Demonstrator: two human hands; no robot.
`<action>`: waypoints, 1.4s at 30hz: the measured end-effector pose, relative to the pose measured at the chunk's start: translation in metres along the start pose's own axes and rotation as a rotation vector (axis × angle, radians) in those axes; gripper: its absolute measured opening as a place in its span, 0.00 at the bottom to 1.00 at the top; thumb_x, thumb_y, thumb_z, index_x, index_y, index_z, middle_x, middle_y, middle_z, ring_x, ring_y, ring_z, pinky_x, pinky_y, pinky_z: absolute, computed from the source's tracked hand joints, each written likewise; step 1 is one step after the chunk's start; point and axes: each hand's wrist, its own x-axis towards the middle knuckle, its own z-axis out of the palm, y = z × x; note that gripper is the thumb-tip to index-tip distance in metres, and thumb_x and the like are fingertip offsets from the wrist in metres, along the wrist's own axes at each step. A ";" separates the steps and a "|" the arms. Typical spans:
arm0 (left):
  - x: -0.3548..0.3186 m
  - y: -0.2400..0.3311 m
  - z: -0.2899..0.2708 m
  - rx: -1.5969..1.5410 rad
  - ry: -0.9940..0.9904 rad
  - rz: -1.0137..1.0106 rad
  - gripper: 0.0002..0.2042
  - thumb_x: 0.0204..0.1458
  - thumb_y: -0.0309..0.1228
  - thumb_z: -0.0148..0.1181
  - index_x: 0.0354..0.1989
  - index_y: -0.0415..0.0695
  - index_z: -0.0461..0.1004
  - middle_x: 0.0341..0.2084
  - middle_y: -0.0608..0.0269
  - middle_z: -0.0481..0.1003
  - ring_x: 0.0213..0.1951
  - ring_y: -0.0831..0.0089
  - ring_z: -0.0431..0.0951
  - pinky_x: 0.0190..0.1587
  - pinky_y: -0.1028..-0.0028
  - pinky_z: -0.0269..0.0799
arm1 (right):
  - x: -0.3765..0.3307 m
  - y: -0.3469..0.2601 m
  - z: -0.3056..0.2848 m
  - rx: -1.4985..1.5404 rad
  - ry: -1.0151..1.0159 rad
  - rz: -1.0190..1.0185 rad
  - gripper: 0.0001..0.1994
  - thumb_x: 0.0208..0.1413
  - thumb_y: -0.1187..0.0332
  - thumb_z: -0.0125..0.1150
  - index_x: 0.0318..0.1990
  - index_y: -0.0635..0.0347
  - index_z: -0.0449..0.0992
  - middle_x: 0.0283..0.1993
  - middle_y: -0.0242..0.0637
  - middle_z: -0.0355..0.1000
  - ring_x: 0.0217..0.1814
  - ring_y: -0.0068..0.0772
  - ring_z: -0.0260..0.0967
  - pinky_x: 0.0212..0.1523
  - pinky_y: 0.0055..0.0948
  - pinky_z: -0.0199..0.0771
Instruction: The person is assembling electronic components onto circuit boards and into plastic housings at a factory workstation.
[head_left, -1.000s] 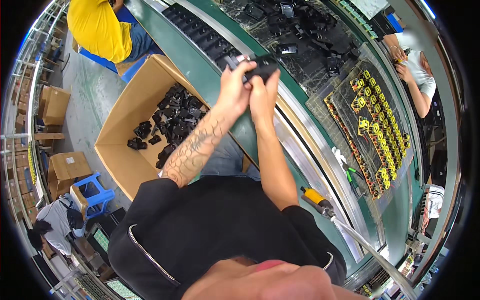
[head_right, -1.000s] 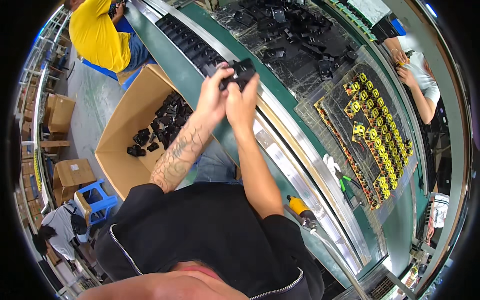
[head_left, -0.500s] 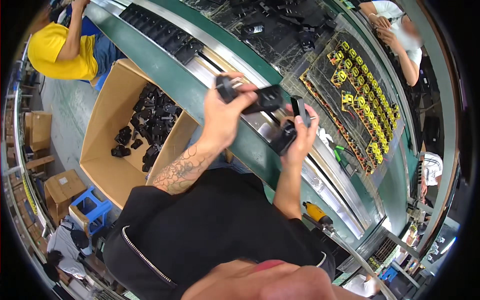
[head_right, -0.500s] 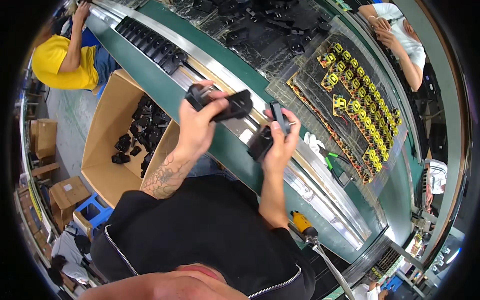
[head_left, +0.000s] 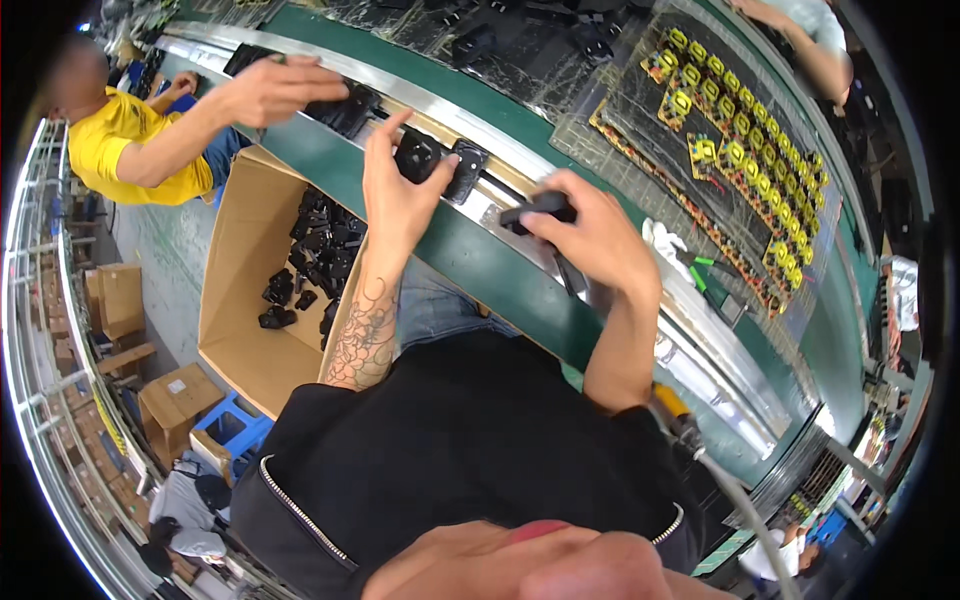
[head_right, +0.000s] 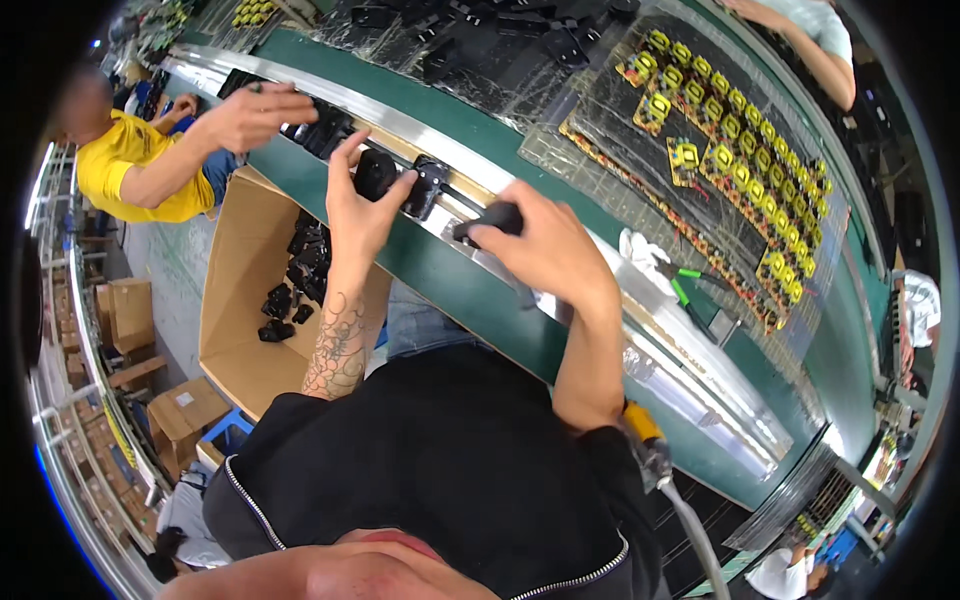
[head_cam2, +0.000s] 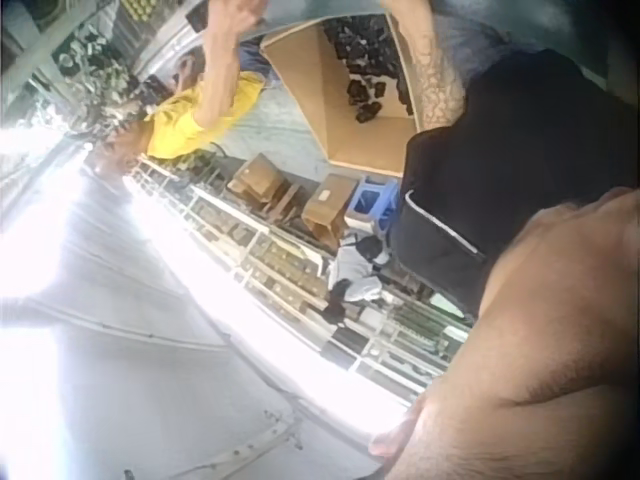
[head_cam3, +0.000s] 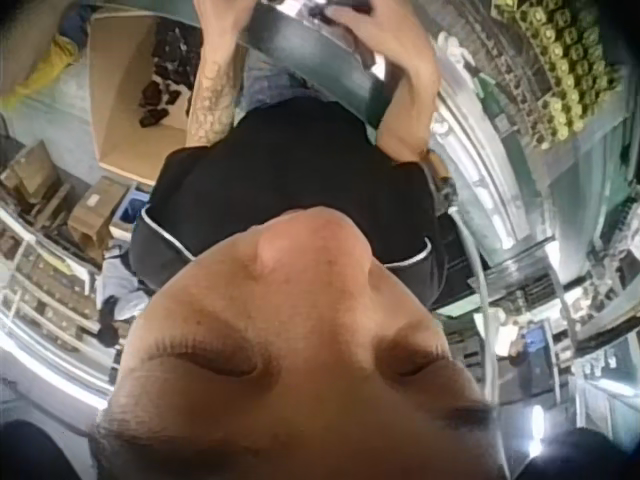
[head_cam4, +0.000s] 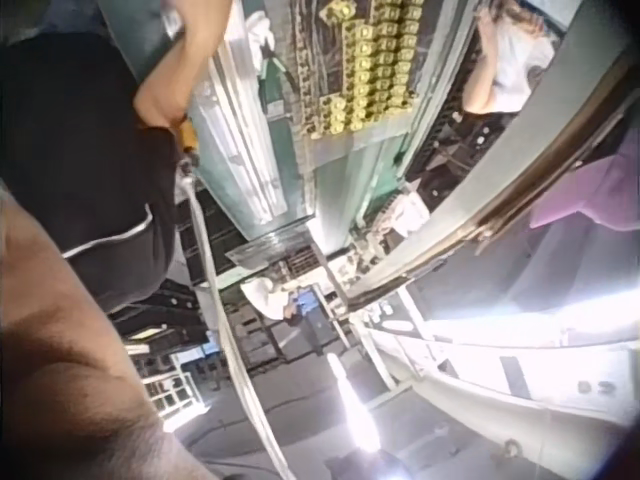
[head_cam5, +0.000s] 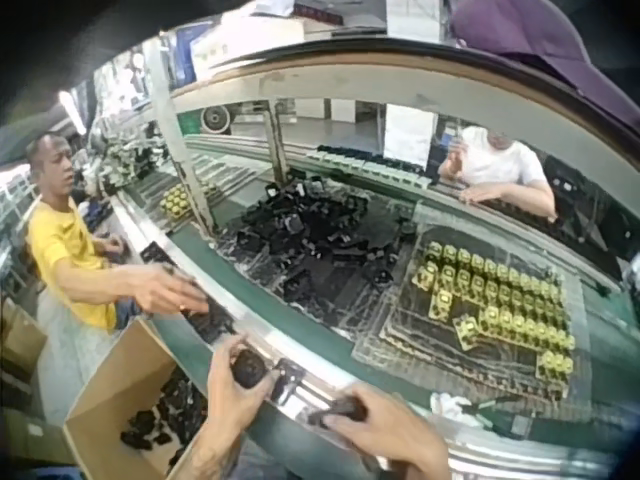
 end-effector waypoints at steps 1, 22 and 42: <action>0.004 0.002 -0.002 0.044 -0.017 0.018 0.23 0.44 0.24 0.68 0.51 0.45 0.73 0.39 0.58 0.74 0.41 0.62 0.74 0.48 0.69 0.71 | 0.011 -0.008 0.002 0.021 0.018 0.010 0.20 0.50 0.62 0.64 0.47 0.65 0.72 0.36 0.44 0.78 0.32 0.41 0.74 0.36 0.33 0.73; -0.010 -0.045 -0.004 0.230 0.209 0.296 0.14 0.51 0.38 0.67 0.46 0.50 0.81 0.53 0.69 0.76 0.47 0.66 0.73 0.52 0.69 0.68 | 0.001 0.050 0.053 0.091 0.582 -0.484 0.09 0.54 0.71 0.66 0.43 0.60 0.79 0.42 0.37 0.76 0.39 0.28 0.72 0.44 0.24 0.71; -0.005 -0.062 -0.033 0.216 0.097 0.443 0.11 0.51 0.38 0.63 0.39 0.49 0.79 0.40 0.63 0.74 0.43 0.63 0.73 0.48 0.64 0.67 | 0.000 0.036 0.081 -0.301 0.762 -0.460 0.10 0.57 0.68 0.64 0.45 0.57 0.81 0.47 0.36 0.70 0.35 0.30 0.69 0.35 0.26 0.71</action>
